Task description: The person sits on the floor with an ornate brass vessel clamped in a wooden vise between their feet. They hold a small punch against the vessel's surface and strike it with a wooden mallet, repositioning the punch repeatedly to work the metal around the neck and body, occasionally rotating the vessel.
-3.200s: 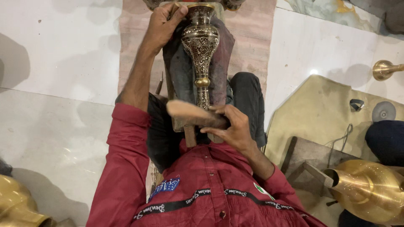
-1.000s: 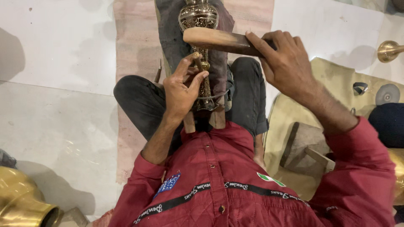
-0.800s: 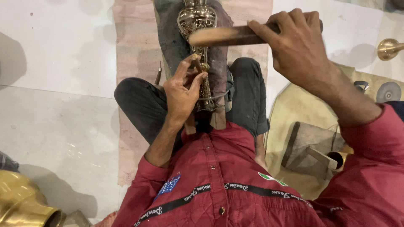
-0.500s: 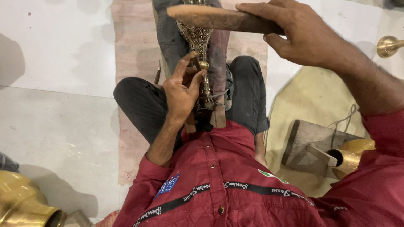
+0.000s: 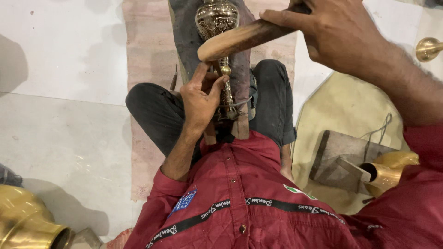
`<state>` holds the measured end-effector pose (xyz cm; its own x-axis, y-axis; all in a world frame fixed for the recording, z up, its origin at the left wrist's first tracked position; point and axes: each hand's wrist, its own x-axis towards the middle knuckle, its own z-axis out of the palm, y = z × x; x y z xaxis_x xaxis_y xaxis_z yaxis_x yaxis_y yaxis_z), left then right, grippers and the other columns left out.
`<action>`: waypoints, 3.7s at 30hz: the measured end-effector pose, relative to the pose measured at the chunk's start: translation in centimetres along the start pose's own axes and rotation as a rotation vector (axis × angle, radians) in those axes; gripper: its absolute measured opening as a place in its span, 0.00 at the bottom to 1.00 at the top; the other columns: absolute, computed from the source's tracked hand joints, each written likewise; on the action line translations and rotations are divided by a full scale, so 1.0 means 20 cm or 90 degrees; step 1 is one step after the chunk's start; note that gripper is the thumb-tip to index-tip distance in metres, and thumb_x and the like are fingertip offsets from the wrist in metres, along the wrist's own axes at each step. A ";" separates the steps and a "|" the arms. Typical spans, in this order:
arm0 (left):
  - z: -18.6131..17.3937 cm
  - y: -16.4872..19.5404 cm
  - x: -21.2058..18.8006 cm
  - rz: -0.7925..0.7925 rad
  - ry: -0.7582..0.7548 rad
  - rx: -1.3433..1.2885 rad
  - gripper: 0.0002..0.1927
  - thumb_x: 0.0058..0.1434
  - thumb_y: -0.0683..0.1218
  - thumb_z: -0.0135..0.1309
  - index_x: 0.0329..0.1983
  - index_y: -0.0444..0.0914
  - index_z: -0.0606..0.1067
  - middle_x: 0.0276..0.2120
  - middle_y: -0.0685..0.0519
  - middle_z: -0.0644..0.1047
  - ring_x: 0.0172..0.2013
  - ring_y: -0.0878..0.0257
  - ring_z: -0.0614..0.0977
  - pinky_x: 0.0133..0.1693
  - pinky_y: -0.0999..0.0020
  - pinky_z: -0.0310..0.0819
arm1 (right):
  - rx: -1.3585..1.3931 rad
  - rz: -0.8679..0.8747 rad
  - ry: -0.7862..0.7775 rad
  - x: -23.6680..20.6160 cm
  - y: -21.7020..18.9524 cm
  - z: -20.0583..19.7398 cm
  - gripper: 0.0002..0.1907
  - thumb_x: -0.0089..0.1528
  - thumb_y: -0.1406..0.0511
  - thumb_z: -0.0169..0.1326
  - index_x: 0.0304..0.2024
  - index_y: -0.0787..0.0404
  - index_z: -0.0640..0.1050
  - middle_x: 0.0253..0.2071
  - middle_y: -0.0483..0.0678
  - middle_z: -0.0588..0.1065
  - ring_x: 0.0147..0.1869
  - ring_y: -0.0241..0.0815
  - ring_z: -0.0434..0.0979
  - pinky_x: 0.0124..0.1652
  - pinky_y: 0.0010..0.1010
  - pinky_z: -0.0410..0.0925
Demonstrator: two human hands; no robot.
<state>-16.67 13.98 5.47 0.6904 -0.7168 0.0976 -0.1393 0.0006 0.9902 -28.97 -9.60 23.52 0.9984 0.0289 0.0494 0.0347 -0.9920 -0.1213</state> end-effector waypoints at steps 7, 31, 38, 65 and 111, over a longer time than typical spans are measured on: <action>-0.02 0.01 0.01 -0.026 -0.026 -0.014 0.26 0.65 0.38 0.64 0.66 0.40 0.73 0.38 0.51 0.86 0.37 0.70 0.86 0.36 0.73 0.82 | -0.090 0.020 0.020 -0.03 0.00 0.02 0.31 0.63 0.80 0.56 0.66 0.54 0.74 0.49 0.57 0.75 0.52 0.57 0.77 0.45 0.48 0.69; -0.04 -0.02 0.07 -0.045 -0.076 -0.051 0.25 0.65 0.39 0.65 0.64 0.36 0.74 0.38 0.51 0.86 0.38 0.69 0.87 0.41 0.73 0.84 | -0.149 0.051 0.006 -0.05 -0.02 0.05 0.30 0.64 0.78 0.57 0.65 0.48 0.74 0.50 0.50 0.76 0.55 0.53 0.78 0.50 0.48 0.69; -0.04 -0.07 0.08 -0.036 -0.083 -0.023 0.24 0.63 0.40 0.66 0.62 0.35 0.75 0.37 0.51 0.86 0.37 0.69 0.87 0.40 0.72 0.84 | -0.104 0.059 0.017 -0.05 -0.03 0.05 0.30 0.65 0.76 0.55 0.68 0.52 0.73 0.52 0.53 0.75 0.56 0.53 0.76 0.53 0.45 0.70; 0.09 -0.14 -0.13 -0.070 0.123 -0.293 0.18 0.70 0.37 0.60 0.58 0.32 0.68 0.41 0.47 0.82 0.44 0.66 0.85 0.46 0.73 0.84 | -0.375 -0.025 -0.073 -0.09 0.01 0.22 0.23 0.73 0.57 0.56 0.71 0.44 0.77 0.46 0.51 0.75 0.49 0.46 0.74 0.48 0.46 0.67; 0.13 -0.06 -0.15 -0.074 0.168 -0.241 0.23 0.70 0.38 0.60 0.66 0.33 0.69 0.38 0.52 0.81 0.40 0.70 0.82 0.44 0.76 0.78 | -0.206 -0.114 -0.026 0.33 -0.29 -0.19 0.26 0.65 0.71 0.57 0.66 0.52 0.79 0.50 0.51 0.76 0.50 0.47 0.78 0.42 0.36 0.70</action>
<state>-20.43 14.21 3.75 0.8497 -0.5256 -0.0424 0.1842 0.2205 0.9578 -22.74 -4.03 28.26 0.9790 0.2039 0.0015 0.1992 -0.9580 0.2063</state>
